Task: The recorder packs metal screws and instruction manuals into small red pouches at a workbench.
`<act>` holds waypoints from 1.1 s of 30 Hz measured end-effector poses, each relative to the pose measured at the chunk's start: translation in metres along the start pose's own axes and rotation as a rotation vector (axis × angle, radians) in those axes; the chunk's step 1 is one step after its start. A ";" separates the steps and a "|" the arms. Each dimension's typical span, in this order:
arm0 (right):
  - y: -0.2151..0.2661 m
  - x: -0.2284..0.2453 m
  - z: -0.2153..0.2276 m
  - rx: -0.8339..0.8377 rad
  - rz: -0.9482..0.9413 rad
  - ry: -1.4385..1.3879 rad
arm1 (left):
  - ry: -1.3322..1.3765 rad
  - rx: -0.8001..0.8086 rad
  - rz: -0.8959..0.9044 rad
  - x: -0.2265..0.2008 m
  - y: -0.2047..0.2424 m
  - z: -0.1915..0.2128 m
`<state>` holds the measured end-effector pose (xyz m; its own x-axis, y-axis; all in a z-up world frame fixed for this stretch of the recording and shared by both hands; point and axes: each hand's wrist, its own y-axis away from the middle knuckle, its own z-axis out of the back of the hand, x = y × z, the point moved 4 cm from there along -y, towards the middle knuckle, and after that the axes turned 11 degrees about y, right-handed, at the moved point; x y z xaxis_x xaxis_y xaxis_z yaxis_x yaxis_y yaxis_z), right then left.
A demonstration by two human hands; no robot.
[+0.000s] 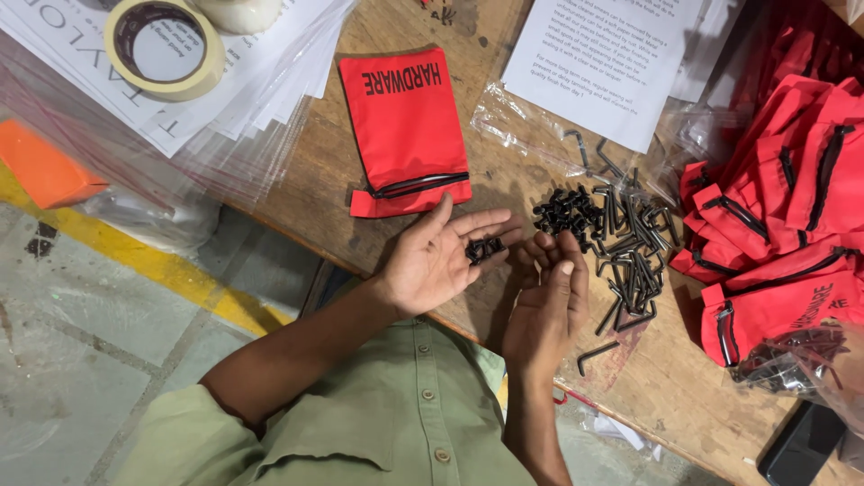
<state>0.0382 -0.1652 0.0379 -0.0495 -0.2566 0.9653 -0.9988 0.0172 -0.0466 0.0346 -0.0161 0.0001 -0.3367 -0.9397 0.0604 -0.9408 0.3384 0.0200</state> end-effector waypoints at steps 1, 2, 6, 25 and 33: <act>0.000 0.002 -0.002 0.003 0.001 -0.002 | -0.002 0.001 -0.002 0.000 0.002 -0.007; 0.000 0.002 -0.005 -0.003 -0.055 -0.032 | -0.029 0.019 -0.023 -0.001 0.004 -0.015; 0.000 -0.028 -0.003 0.115 -0.325 -0.416 | -0.467 0.225 -0.281 0.015 0.008 -0.035; -0.022 -0.020 -0.080 0.126 -0.797 -0.690 | -2.329 -0.201 -1.036 -0.102 0.040 -0.079; -0.033 -0.012 -0.100 0.195 -0.768 -0.603 | -2.130 -0.454 -0.798 -0.094 0.041 -0.103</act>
<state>0.0722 -0.0658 0.0539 0.6707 -0.5803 0.4619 -0.7413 -0.5048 0.4423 0.0319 0.0909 0.0984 0.1294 0.5565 -0.8207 -0.8950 -0.2908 -0.3383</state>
